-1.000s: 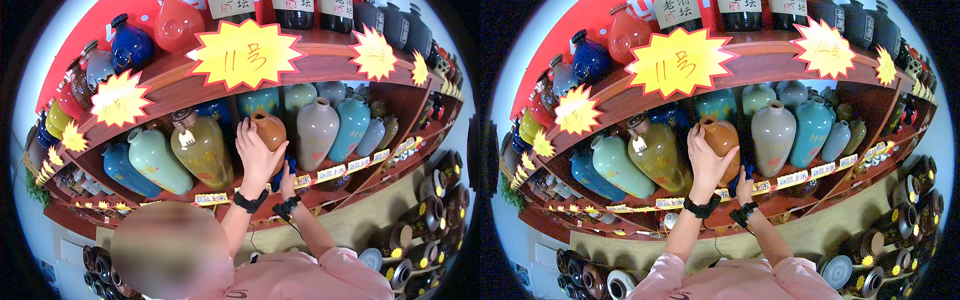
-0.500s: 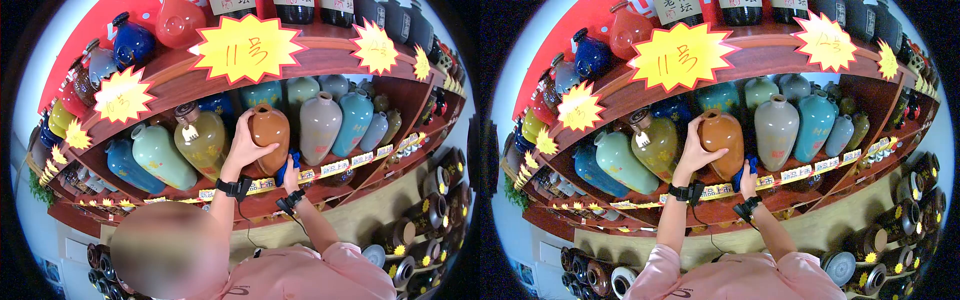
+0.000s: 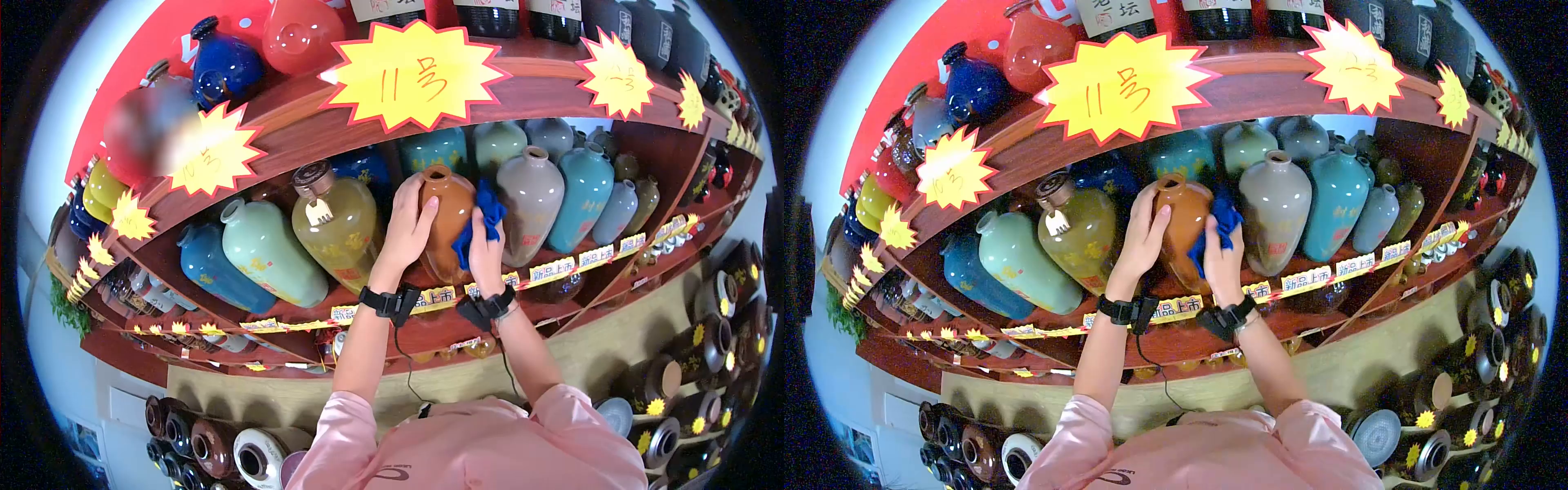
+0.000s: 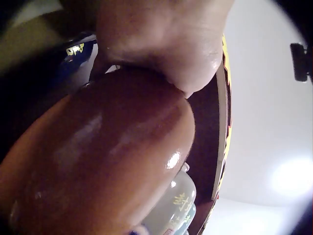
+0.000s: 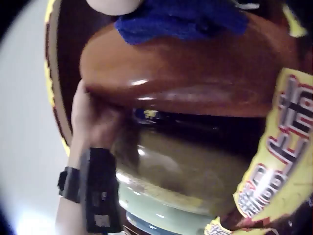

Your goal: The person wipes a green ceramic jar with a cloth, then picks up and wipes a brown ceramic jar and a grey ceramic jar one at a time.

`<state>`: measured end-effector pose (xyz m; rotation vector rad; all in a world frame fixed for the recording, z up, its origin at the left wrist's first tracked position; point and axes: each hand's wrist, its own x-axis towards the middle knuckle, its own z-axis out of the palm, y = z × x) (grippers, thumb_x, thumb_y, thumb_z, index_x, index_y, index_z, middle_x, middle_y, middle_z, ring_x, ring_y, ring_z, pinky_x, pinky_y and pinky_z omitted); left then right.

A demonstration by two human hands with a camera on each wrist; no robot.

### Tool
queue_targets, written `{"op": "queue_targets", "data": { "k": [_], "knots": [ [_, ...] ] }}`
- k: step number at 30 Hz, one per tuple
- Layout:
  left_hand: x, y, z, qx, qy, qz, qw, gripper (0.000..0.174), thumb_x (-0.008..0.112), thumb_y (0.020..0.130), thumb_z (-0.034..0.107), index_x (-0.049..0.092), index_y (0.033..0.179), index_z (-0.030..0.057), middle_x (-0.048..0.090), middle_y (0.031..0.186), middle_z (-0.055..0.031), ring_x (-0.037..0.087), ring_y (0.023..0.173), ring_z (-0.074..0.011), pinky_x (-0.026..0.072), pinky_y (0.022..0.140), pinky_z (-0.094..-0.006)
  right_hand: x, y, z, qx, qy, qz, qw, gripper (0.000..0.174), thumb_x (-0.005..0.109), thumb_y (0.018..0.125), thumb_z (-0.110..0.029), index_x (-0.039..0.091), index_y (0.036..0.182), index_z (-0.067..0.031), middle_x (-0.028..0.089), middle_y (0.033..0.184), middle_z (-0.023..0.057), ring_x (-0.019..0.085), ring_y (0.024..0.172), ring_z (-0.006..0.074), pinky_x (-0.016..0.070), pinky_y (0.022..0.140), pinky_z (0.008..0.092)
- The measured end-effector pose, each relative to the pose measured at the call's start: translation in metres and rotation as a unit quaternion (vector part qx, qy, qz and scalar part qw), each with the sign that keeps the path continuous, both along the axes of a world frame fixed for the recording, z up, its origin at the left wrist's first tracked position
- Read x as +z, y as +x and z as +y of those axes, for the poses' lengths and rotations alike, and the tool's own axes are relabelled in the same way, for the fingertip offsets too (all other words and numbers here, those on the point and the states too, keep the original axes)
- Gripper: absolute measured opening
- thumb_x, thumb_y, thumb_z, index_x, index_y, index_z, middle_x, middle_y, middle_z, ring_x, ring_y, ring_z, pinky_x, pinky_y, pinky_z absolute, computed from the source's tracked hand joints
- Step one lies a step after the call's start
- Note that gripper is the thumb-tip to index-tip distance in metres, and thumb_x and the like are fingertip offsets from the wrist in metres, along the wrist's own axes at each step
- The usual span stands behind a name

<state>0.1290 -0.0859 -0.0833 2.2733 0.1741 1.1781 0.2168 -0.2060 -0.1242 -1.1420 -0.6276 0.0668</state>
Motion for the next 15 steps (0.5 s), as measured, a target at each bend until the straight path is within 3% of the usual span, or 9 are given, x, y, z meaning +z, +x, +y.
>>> {"op": "queue_targets", "data": {
  "k": [1,3,5,8,11,12,15],
  "knots": [
    [0.0,0.0,0.0,0.0,-0.001,-0.001,1.0,0.049,0.049,0.099,0.029,0.041,0.134,-0.0042,0.044,0.137,-0.0242,0.039,0.13,-0.0393,0.0291,0.111,-0.0438,0.018,-0.003,-0.001,0.007,0.005,-0.041,0.999,0.042,0.058,0.098,-0.022,0.048,0.13,0.0034,0.059,0.121,0.013,0.057,0.109,0.0203,0.0439,0.096,0.0338],
    [-0.001,0.0,0.001,-0.007,-0.002,-0.01,1.0,0.048,0.049,0.098,0.027,0.041,0.134,-0.0046,0.044,0.137,-0.0243,0.04,0.13,-0.0395,0.029,0.111,-0.044,0.026,0.003,0.01,-0.019,0.01,-0.248,0.969,0.049,0.061,0.093,-0.021,0.045,0.134,0.0023,0.052,0.13,0.0186,0.052,0.117,0.0323,0.0384,0.102,0.0409],
    [-0.002,0.0,0.002,-0.019,-0.001,-0.025,1.0,0.047,0.049,0.098,0.024,0.041,0.133,-0.005,0.044,0.137,-0.0244,0.04,0.13,-0.0397,0.0291,0.111,-0.0442,0.04,-0.001,0.013,-0.153,-0.057,-0.443,0.881,0.052,0.063,0.091,-0.019,0.045,0.135,0.0022,0.051,0.132,0.019,0.048,0.12,0.0362,0.0337,0.105,0.0444],
    [-0.004,0.001,0.001,-0.005,0.002,-0.023,1.0,0.046,0.05,0.097,0.023,0.042,0.133,-0.0043,0.045,0.136,-0.024,0.039,0.13,-0.0399,0.0293,0.111,-0.0445,0.037,-0.002,0.013,-0.158,-0.05,-0.433,0.886,0.054,0.064,0.088,-0.016,0.045,0.135,0.0026,0.052,0.132,0.0184,0.047,0.121,0.0377,0.0327,0.106,0.0456],
    [-0.002,0.002,0.001,-0.002,0.005,-0.018,1.0,0.046,0.051,0.097,0.024,0.042,0.133,-0.0037,0.045,0.136,-0.0236,0.039,0.13,-0.0395,0.0294,0.111,-0.0446,0.007,0.0,0.027,-0.112,0.043,-0.292,0.949,0.054,0.064,0.089,-0.016,0.044,0.136,0.0031,0.05,0.135,0.0192,0.046,0.124,0.0361,0.0325,0.107,0.045],
    [-0.002,0.001,0.001,-0.004,0.005,-0.014,1.0,0.047,0.051,0.097,0.024,0.042,0.133,-0.0035,0.045,0.136,-0.0234,0.04,0.13,-0.0393,0.0294,0.111,-0.0447,-0.001,-0.003,0.027,-0.037,0.092,-0.197,0.975,0.058,0.064,0.091,-0.016,0.039,0.139,0.0034,0.045,0.139,0.0202,0.044,0.129,0.0344,0.0318,0.109,0.0438],
    [-0.003,0.001,0.001,0.003,0.002,-0.015,1.0,0.047,0.052,0.097,0.025,0.042,0.133,-0.0031,0.045,0.136,-0.023,0.04,0.129,-0.0389,0.0294,0.111,-0.0445,-0.023,0.003,0.021,-0.099,0.019,-0.235,0.967,0.062,0.062,0.093,-0.018,0.031,0.142,0.004,0.04,0.143,0.0198,0.043,0.131,0.0293,0.0318,0.11,0.0405]
  ]
}}
